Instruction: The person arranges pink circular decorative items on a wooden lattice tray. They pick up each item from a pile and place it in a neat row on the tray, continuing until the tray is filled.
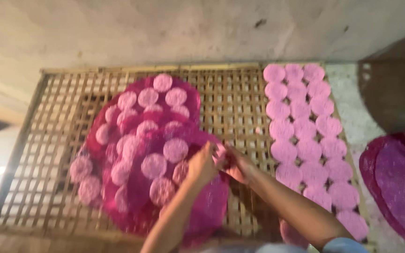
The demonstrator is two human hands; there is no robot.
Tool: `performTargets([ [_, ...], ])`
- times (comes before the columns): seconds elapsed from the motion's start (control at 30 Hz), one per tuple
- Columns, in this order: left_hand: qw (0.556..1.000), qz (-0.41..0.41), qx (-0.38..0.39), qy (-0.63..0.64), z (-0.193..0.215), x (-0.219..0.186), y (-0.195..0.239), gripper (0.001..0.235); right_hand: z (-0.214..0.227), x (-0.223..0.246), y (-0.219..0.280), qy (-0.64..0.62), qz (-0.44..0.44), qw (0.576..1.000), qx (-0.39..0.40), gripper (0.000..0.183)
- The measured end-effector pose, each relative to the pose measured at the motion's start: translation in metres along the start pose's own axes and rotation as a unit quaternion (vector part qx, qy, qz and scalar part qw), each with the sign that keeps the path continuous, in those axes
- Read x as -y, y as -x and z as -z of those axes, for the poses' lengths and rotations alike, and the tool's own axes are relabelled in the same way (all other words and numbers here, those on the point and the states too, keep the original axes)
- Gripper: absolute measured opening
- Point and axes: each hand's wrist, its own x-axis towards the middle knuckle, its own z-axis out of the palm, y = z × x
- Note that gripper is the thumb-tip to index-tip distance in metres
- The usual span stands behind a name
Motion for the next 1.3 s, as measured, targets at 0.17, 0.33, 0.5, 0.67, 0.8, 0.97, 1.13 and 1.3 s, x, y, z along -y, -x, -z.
performTargets([
  [0.17,0.982,-0.039,-0.187,0.011,0.027,0.018,0.004,0.048,0.045,0.097,-0.068,0.233,0.111,0.963,-0.076,0.035],
  [0.33,0.929,0.092,-0.270,-0.237,0.067,0.080,-0.009,0.059,0.083,0.259,-0.146,0.487,0.165,0.783,-0.349,0.048],
  [0.5,0.948,0.153,-0.181,-0.212,0.063,0.099,-0.012,0.045,0.121,0.293,-0.208,0.628,0.314,0.670,-0.241,0.049],
  [0.67,0.960,0.125,-0.161,-0.191,0.060,0.105,-0.017,0.025,0.128,0.292,-0.218,0.762,0.384,0.465,-0.236,0.048],
  [0.8,0.981,0.084,-0.172,-0.031,0.067,0.105,-0.025,0.041,0.077,0.291,-0.193,0.811,0.456,0.286,-0.232,0.059],
  [0.97,0.975,0.087,-0.049,0.200,0.073,0.057,-0.031,0.030,-0.025,0.190,-0.110,0.713,0.236,0.643,-0.147,0.031],
  [1.13,0.948,-0.081,-0.080,0.296,0.036,-0.033,-0.051,0.039,-0.044,0.110,-0.042,0.282,-0.140,0.949,-0.008,0.053],
  [1.3,0.960,-0.150,-0.176,0.157,0.017,-0.034,-0.043,0.042,0.018,0.177,-0.091,0.310,-0.020,0.942,-0.130,0.040],
])
